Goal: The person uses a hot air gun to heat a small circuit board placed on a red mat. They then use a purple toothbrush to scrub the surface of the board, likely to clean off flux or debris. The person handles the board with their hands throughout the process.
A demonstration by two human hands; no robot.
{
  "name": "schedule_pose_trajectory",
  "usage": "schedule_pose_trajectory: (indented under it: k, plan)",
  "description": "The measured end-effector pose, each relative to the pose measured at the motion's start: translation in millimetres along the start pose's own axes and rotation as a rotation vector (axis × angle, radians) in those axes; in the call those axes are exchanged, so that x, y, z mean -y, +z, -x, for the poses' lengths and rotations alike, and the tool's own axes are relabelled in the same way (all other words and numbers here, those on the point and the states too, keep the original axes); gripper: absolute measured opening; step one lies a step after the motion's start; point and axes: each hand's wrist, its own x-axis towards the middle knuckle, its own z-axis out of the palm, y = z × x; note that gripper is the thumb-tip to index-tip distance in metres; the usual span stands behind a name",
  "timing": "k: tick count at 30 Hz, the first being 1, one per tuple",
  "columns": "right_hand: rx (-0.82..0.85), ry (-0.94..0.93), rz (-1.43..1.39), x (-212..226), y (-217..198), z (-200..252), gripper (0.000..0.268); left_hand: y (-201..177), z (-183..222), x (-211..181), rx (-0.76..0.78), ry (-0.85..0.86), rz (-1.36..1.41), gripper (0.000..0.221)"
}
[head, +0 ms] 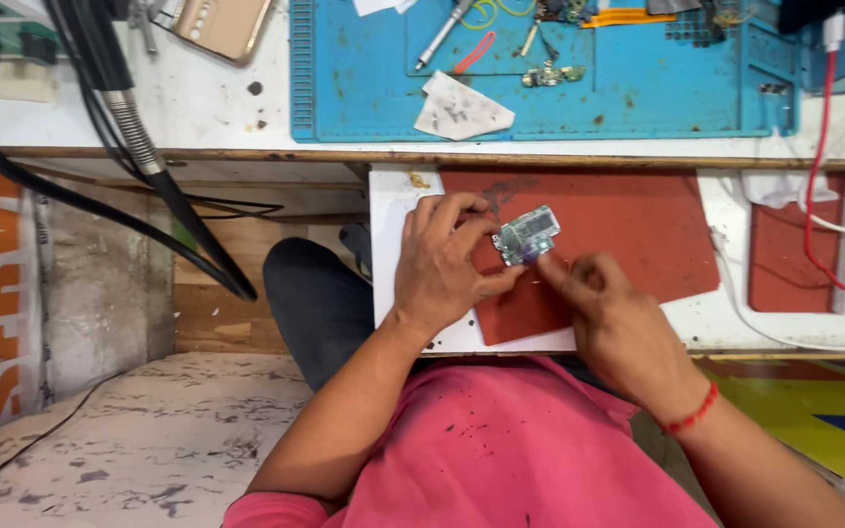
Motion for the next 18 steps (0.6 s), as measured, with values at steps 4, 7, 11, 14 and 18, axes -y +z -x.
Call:
schedule_pose_trajectory:
  k: [4,7,11,14,18]
  plan:
    - [0.028,0.048,-0.006,0,2,5,0.061,2,-1,3,-0.009,0.022,0.001,0.045]
    - [0.052,0.094,-0.018,6,-2,21,0.058,3,1,3,0.002,0.018,0.007,0.045]
    - [-0.009,0.179,0.064,1,-7,15,0.056,2,-2,4,0.012,0.020,-0.002,0.046]
    - [-0.051,0.297,0.132,-8,-15,7,0.051,1,-1,3,0.030,-0.002,-0.005,0.045]
    - [-0.217,0.114,0.307,-20,-23,6,0.037,-1,-1,1,-0.004,0.023,0.004,0.049]
